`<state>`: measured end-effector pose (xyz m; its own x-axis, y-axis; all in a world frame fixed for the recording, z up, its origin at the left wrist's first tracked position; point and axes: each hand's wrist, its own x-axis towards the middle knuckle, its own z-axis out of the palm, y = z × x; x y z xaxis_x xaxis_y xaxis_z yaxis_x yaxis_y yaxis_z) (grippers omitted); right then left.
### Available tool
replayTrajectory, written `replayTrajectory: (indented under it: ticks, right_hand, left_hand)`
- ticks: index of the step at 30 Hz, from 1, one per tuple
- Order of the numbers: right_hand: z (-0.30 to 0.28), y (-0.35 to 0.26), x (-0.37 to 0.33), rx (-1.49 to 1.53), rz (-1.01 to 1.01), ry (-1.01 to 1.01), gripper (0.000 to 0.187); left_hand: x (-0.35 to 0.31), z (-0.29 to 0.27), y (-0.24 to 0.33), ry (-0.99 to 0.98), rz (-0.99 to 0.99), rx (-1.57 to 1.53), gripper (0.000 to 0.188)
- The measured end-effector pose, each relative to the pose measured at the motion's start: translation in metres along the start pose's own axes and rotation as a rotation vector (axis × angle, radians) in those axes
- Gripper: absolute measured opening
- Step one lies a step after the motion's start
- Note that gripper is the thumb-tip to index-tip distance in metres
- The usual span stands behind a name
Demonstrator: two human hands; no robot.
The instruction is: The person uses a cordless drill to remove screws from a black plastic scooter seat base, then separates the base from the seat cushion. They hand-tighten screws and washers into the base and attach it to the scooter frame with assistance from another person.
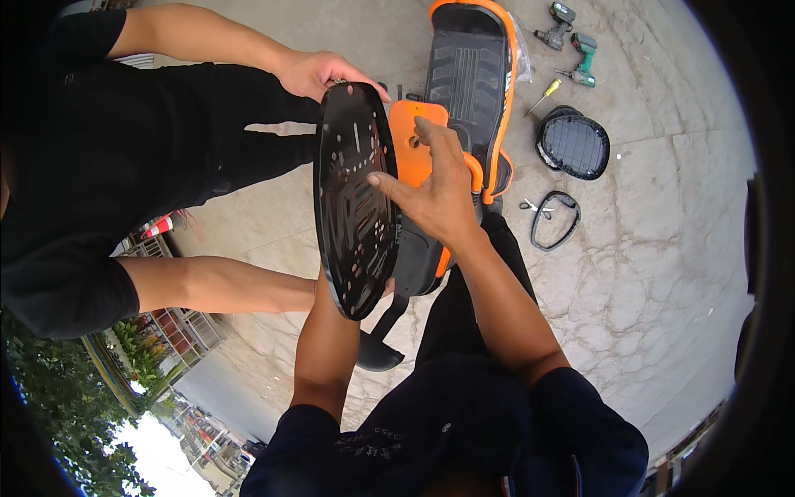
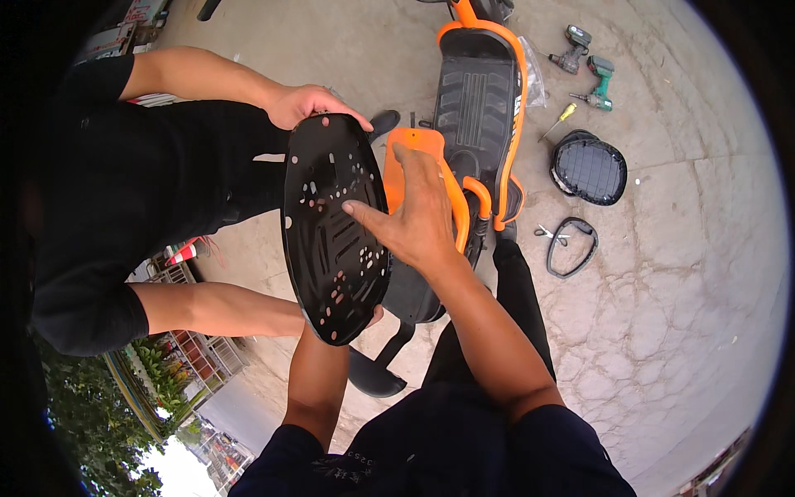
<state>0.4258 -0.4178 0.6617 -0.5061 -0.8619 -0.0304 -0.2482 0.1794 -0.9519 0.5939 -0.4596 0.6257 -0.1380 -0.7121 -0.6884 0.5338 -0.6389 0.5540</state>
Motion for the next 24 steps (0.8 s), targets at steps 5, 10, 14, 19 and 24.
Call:
replayTrajectory:
  ticks: [5, 10, 14, 19, 24]
  right_hand:
    - [0.055, 0.061, 0.0, 0.784, 0.601, -0.652, 0.069]
    - [0.036, 0.065, -0.013, 0.867, 0.562, -0.371, 0.052]
    - [-0.012, 0.095, -0.011, 0.803, 0.648, -0.171, 0.047]
    - [-0.039, 0.148, 0.008, 0.503, 0.671, -0.025, 0.044]
    - [0.01, 0.183, 0.017, 0.209, 0.54, -0.158, 0.059]
  left_hand:
    - [-0.002, -0.013, 0.002, 0.08, 0.077, 0.003, 0.03]
    - [-0.002, -0.017, 0.021, -0.068, 0.229, -0.246, 0.03]
    - [0.0, -0.042, 0.069, -0.221, 0.455, -0.484, 0.029]
    - [-0.02, -0.076, 0.074, -0.021, 0.564, -0.198, 0.021]
    - [-0.033, -0.084, 0.04, 0.132, 0.473, -0.008, 0.025]
